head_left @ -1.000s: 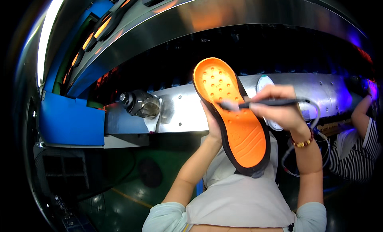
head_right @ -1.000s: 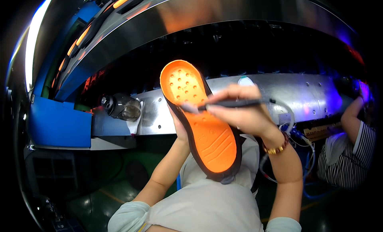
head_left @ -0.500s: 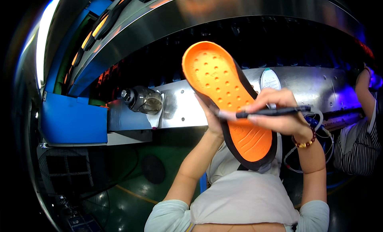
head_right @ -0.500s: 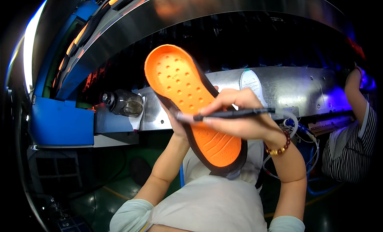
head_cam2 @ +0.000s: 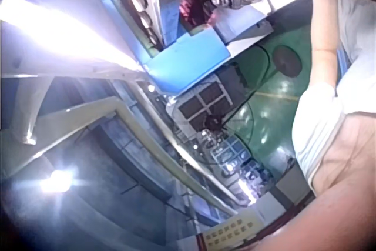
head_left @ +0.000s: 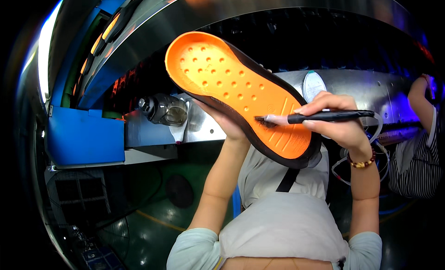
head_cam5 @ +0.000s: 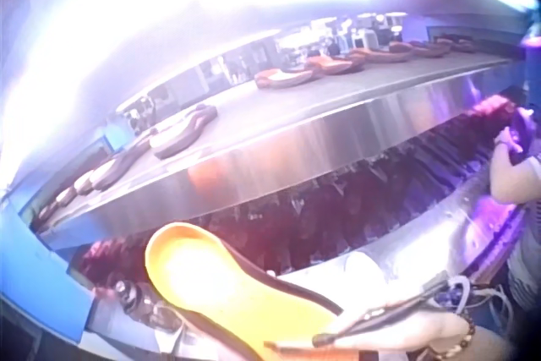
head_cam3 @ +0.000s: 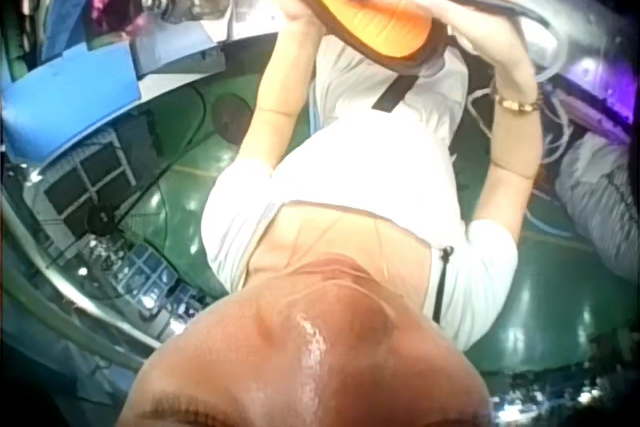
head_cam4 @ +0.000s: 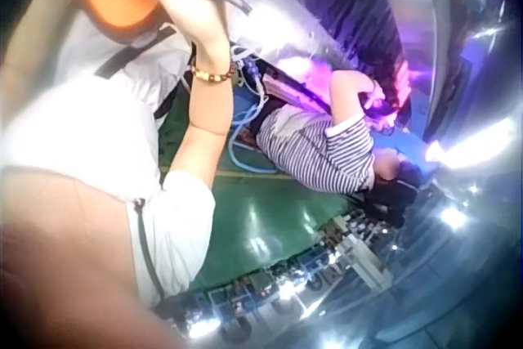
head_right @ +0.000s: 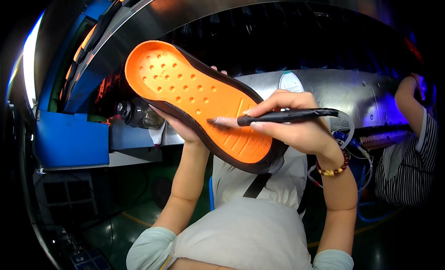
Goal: The person repeatedly picks up orange shoe soles from a conveyor belt and uses a brush to apply a dark coating to the edges and surface. The person holds each sole, paints it, and places it back on the moving belt. The task is performed continuously throughout the clip.
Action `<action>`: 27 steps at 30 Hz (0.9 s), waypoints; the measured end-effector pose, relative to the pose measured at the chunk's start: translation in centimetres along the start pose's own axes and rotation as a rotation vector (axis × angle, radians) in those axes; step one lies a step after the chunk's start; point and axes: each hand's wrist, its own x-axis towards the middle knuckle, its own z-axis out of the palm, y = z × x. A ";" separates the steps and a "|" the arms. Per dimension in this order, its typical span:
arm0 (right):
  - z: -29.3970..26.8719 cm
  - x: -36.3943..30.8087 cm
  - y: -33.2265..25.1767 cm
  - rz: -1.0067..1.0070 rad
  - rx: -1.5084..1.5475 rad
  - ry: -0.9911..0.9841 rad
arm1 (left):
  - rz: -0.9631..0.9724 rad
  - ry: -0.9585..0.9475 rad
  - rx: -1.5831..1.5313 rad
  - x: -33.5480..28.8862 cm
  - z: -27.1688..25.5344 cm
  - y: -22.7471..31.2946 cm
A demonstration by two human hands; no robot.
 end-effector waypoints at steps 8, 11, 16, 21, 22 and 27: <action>-1.3 -1.6 0.5 -0.079 -0.071 -0.085 | 0.073 -0.016 0.053 0.3 2.2 1.2; -1.2 -2.0 1.1 -0.188 -0.288 -0.121 | 0.077 -0.099 0.081 -0.1 3.3 2.2; -2.5 -3.1 0.9 -0.134 -0.069 -0.140 | 0.109 -0.116 0.113 0.3 3.8 2.8; -1.9 -3.3 0.5 -0.178 -0.429 -0.189 | 0.069 -0.265 -0.003 0.9 3.5 3.0; -1.9 -3.4 0.5 -0.171 -0.318 -0.253 | 0.034 -0.353 -0.078 1.1 3.5 3.2; -2.5 -3.0 2.9 -0.039 0.389 -0.018 | 0.005 -0.403 -0.139 1.9 5.1 3.6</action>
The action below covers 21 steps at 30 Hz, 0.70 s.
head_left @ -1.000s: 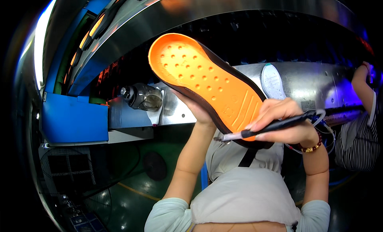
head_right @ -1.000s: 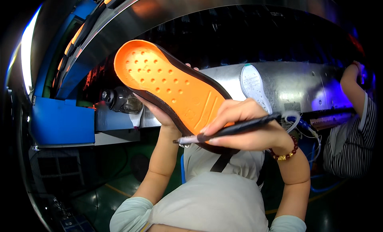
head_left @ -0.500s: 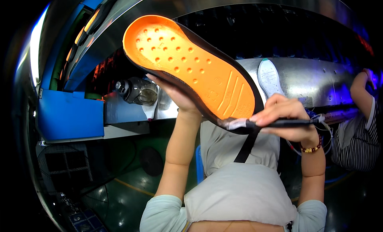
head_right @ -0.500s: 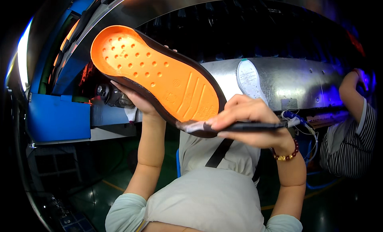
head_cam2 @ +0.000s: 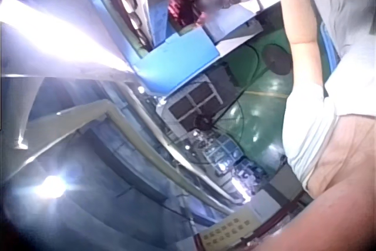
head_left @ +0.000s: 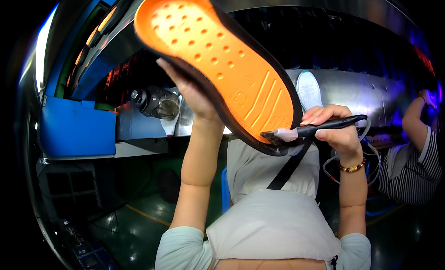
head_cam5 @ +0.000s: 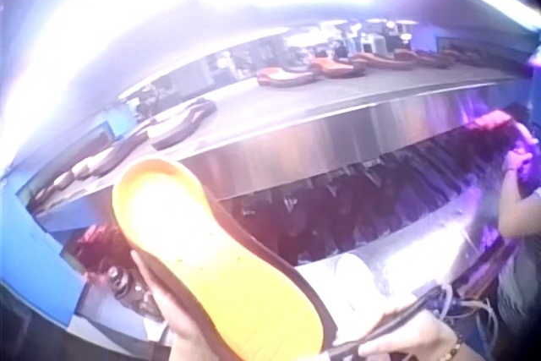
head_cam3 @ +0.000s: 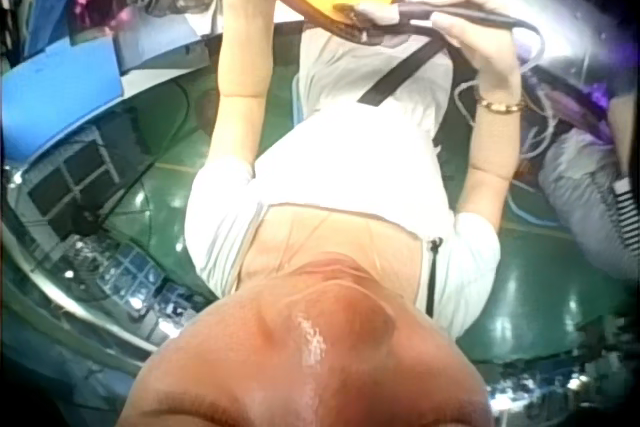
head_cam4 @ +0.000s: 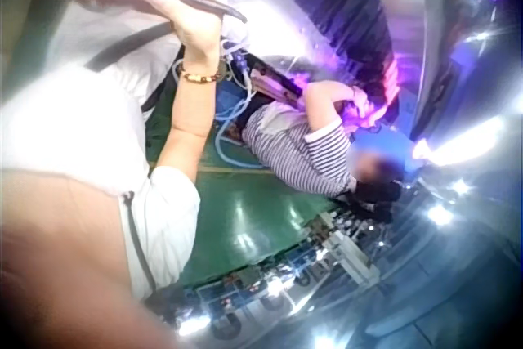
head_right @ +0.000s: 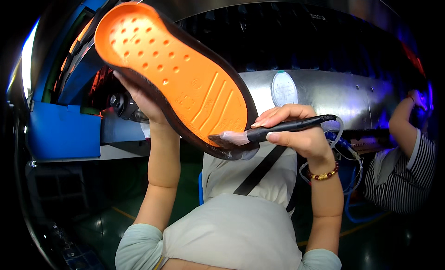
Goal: The person repeatedly picks up orange shoe soles from a conveyor belt and uses a brush to apply a dark coating to the edges and surface. The person holds each sole, paints it, and places it back on the moving belt. The task is performed continuously throughout the clip.
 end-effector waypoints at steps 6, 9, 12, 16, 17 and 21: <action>4.6 1.4 0.5 0.025 0.333 0.191 | 0.040 -0.199 -0.054 -4.9 1.7 -3.8; 5.6 1.0 0.2 -0.062 -0.122 0.106 | -0.041 -0.086 -0.132 -5.7 1.0 -2.7; 5.7 0.6 0.2 -0.222 -0.376 0.199 | -0.030 0.007 -0.109 -5.6 1.1 -2.3; 8.0 0.5 -0.4 -0.273 -0.597 0.028 | 0.014 0.106 -0.166 -4.9 1.5 -2.4; 7.5 0.5 -0.1 -0.278 -0.471 0.036 | -0.020 0.133 -0.163 -4.9 1.5 -2.1; 6.0 1.3 0.0 -0.234 -0.428 0.129 | 0.025 0.111 -0.241 -4.5 0.9 -2.4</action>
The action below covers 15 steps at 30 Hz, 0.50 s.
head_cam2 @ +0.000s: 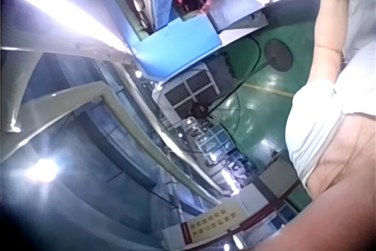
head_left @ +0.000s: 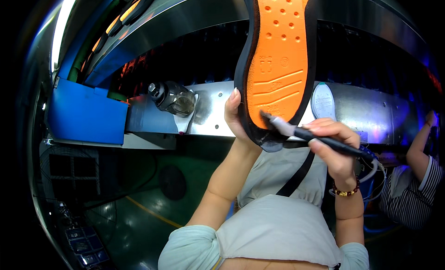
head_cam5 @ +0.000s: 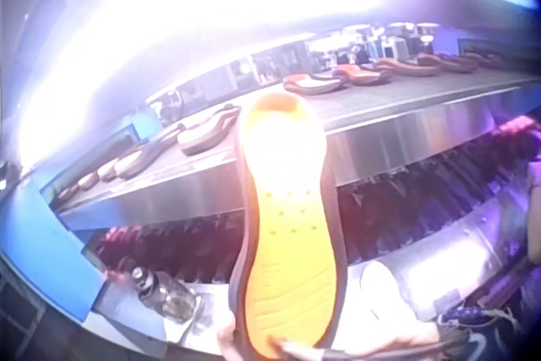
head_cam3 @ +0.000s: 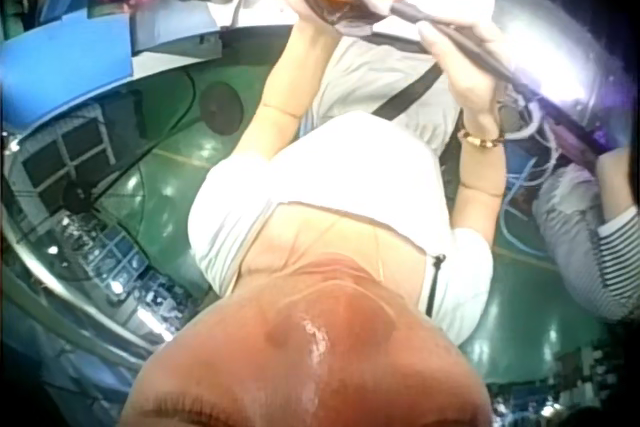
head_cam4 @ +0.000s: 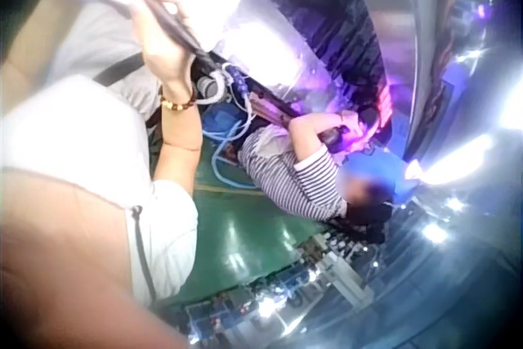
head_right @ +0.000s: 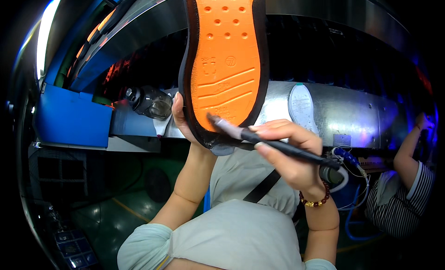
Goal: The person repeatedly picks up orange shoe soles from a conveyor belt and uses a brush to apply a dark coating to the edges and surface. The person holds each sole, paints it, and places it back on the moving belt. The task is performed continuously throughout the clip.
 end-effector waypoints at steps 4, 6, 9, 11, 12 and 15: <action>0.1 0.9 -0.7 0.054 0.193 -0.155 | -0.099 -0.004 0.083 0.4 -0.1 0.5; -1.5 1.9 -0.6 0.090 0.215 -0.077 | -0.071 -0.011 0.098 0.4 0.5 0.4; -2.0 2.8 -0.2 0.044 -0.021 -0.285 | -0.085 -0.012 0.093 0.8 0.4 0.8; -2.0 3.1 -0.8 0.028 -0.028 -0.397 | -0.146 -0.102 0.068 0.9 0.4 1.0; -2.2 3.3 -0.9 0.052 0.009 -0.316 | -0.141 -0.036 0.084 0.8 1.1 1.1; -2.4 3.2 -0.6 0.034 -0.099 -0.280 | -0.099 -0.032 0.153 1.2 0.3 1.5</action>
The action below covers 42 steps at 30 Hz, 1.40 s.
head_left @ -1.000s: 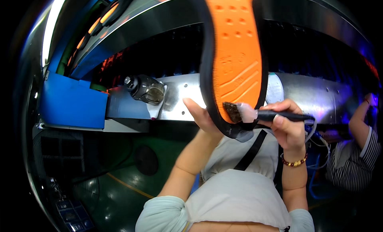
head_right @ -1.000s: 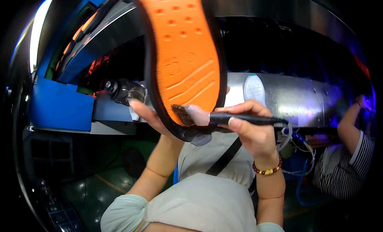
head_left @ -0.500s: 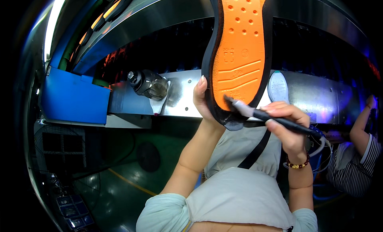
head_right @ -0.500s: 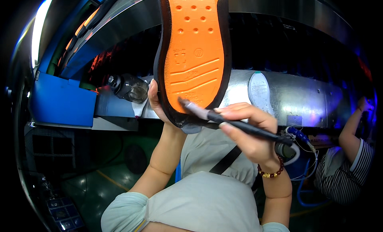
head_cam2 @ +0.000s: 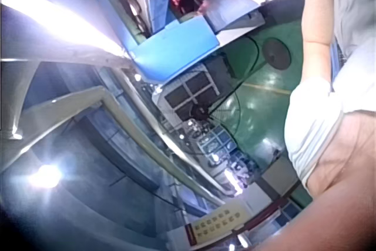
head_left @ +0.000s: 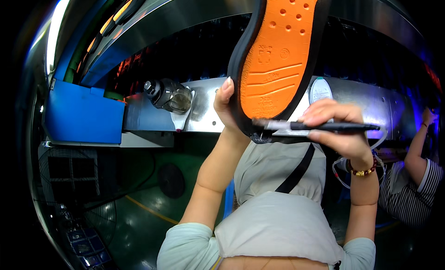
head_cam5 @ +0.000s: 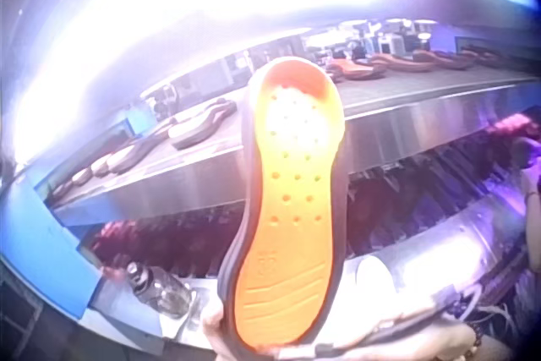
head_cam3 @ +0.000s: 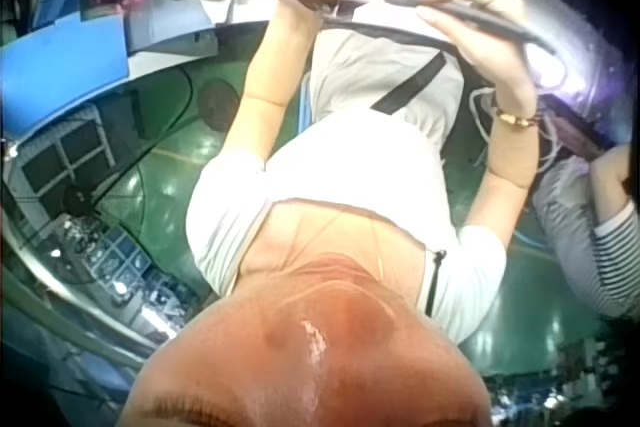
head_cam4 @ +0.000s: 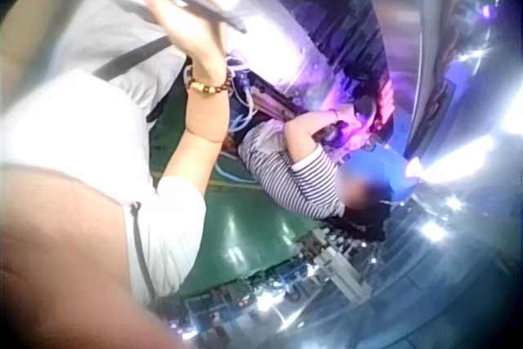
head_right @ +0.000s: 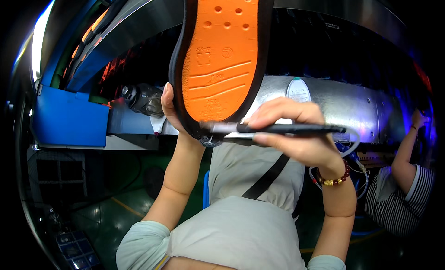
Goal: The person repeatedly picks up orange shoe soles from a conveyor belt and uses a brush to apply a dark coating to the edges and surface. The person holds each sole, paints it, and places it back on the moving belt. The task is performed continuously throughout the clip.
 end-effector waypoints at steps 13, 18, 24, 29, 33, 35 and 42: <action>-2.0 0.8 -1.3 -0.078 -0.164 -0.509 | -0.688 0.185 0.064 0.2 0.6 0.3; -1.8 -0.6 -0.3 0.029 -0.130 -0.479 | -0.903 0.280 0.254 -0.8 1.4 0.2; -2.7 -1.2 -0.9 0.100 -0.138 -0.577 | -0.929 0.385 0.346 -2.0 1.0 0.9; -2.9 -1.5 -0.4 0.137 -0.384 -0.707 | -0.967 0.224 0.402 -2.6 0.0 1.3; -3.9 -1.0 -0.9 0.079 -0.212 -0.562 | -0.857 0.448 0.281 -3.5 -0.5 2.0; -4.3 -1.6 0.6 0.067 -0.211 -0.452 | -0.846 0.370 0.281 -3.4 -1.0 2.0; -4.6 -1.7 -0.5 0.099 -0.217 -0.350 | -0.812 0.442 0.281 -4.0 -2.9 2.9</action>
